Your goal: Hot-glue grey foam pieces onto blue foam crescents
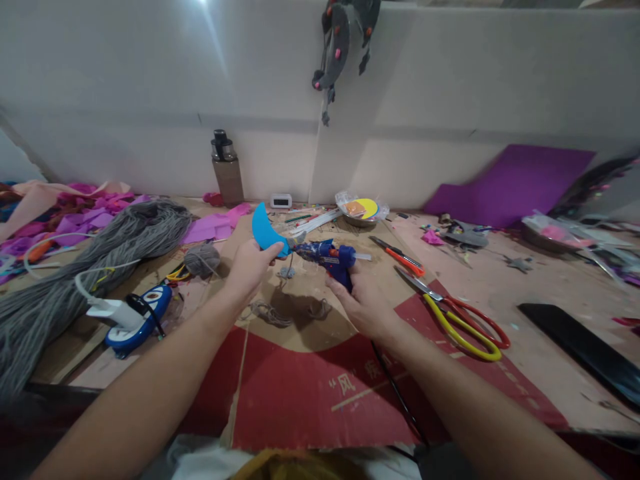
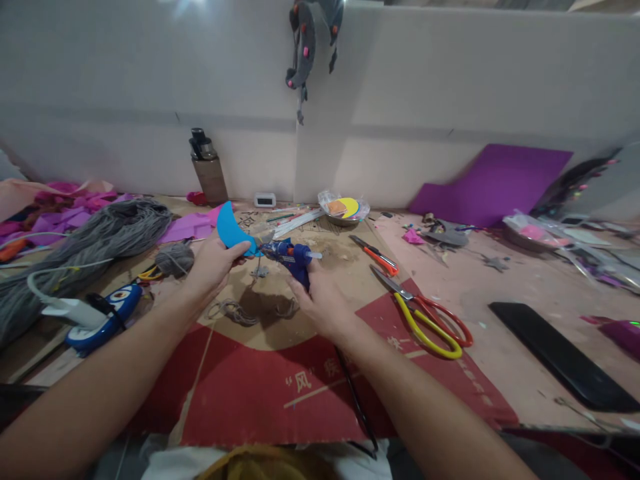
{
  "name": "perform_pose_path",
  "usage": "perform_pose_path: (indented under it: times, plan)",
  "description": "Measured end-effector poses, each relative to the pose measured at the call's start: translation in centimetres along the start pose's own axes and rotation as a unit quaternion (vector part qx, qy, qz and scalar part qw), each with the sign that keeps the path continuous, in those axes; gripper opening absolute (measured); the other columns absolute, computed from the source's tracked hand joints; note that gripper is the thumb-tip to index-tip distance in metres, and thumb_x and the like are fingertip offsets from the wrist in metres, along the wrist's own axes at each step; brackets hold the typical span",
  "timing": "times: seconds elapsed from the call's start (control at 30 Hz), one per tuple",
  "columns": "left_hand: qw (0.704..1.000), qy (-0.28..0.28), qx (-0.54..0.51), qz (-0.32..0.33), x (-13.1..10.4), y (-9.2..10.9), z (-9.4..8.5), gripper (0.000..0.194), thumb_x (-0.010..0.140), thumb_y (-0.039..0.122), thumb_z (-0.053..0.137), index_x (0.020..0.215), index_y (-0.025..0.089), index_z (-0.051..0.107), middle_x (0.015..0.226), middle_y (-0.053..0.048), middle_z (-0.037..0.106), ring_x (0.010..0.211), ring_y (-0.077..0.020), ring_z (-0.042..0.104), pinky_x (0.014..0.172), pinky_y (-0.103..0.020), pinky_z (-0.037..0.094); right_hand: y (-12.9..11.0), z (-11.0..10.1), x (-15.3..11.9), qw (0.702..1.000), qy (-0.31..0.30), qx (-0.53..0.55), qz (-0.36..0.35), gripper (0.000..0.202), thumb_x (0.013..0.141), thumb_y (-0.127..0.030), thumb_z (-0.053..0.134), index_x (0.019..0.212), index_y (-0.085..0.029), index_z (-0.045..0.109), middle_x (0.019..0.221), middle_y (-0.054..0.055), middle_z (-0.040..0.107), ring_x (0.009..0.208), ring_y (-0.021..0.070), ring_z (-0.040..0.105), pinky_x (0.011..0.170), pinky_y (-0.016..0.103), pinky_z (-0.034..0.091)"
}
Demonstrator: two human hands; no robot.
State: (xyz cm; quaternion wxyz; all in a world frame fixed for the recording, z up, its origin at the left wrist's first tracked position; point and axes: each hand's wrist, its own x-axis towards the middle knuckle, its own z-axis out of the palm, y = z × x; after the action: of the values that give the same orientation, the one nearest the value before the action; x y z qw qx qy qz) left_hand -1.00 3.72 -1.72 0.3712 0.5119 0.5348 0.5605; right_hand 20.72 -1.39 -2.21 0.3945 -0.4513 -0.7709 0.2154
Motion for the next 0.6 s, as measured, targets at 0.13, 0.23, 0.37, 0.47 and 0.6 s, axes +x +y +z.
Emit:
perform_pose_path:
  times: [0.13, 0.23, 0.37, 0.47, 0.6]
  plan:
    - [0.999, -0.033, 0.025, 0.0, -0.4, 0.1, 0.1, 0.023, 0.068, 0.037, 0.068, 0.068, 0.014, 0.067, 0.065, -0.006, 0.068, 0.054, -0.0134, 0.054, 0.054, -0.025, 0.039, -0.1, 0.0, 0.0, 1.0, 0.012, 0.008, -0.006, 0.042, 0.091, -0.034, 0.046, 0.127, -0.013, 0.046, 0.118, 0.017, 0.062, 0.106, 0.0277, 0.061, 0.093, 0.043, 0.048]
    - [0.998, -0.057, 0.033, 0.002, -0.7, 0.0, 0.4, 0.023, 0.069, 0.036, 0.067, 0.069, 0.014, 0.067, 0.065, -0.006, 0.068, 0.052, -0.0125, 0.051, 0.053, -0.025, 0.038, -0.5, -0.2, 0.1, 1.0, 0.026, 0.017, -0.002, 0.039, 0.09, -0.034, 0.047, 0.124, -0.015, 0.047, 0.113, 0.015, 0.064, 0.1, 0.027, 0.062, 0.09, 0.043, 0.048]
    - [0.998, -0.059, 0.022, 0.0, -0.9, 0.1, 0.6, 0.022, 0.069, 0.035, 0.068, 0.065, 0.014, 0.065, 0.061, -0.004, 0.065, 0.051, -0.0114, 0.05, 0.053, -0.025, 0.038, -0.7, -0.5, 0.2, 0.994, 0.057, 0.081, 0.047, 0.029, 0.087, -0.037, 0.052, 0.109, -0.019, 0.053, 0.088, 0.009, 0.065, 0.074, 0.0212, 0.061, 0.071, 0.038, 0.051]
    - [0.999, -0.047, -0.006, -0.018, -0.8, 0.4, 0.5, 0.022, 0.066, 0.034, 0.07, 0.063, 0.014, 0.064, 0.059, -0.003, 0.064, 0.051, -0.0108, 0.05, 0.052, -0.024, 0.038, 0.2, -0.8, 0.9, 0.965, 0.063, 0.227, 0.111, 0.024, 0.085, -0.042, 0.053, 0.095, -0.02, 0.052, 0.065, -0.001, 0.055, 0.051, 0.0124, 0.048, 0.05, 0.028, 0.044]
    - [0.994, -0.034, -0.093, -0.041, -0.4, 0.9, 0.3, 0.021, 0.061, 0.031, 0.074, 0.068, 0.014, 0.063, 0.061, -0.002, 0.065, 0.052, -0.0104, 0.054, 0.051, -0.022, 0.038, 3.4, -1.4, 2.5, 0.936, 0.089, 0.291, 0.174, 0.027, 0.081, -0.046, 0.055, 0.089, -0.022, 0.047, 0.07, -0.002, 0.057, 0.05, 0.0099, 0.048, 0.044, 0.023, 0.041]
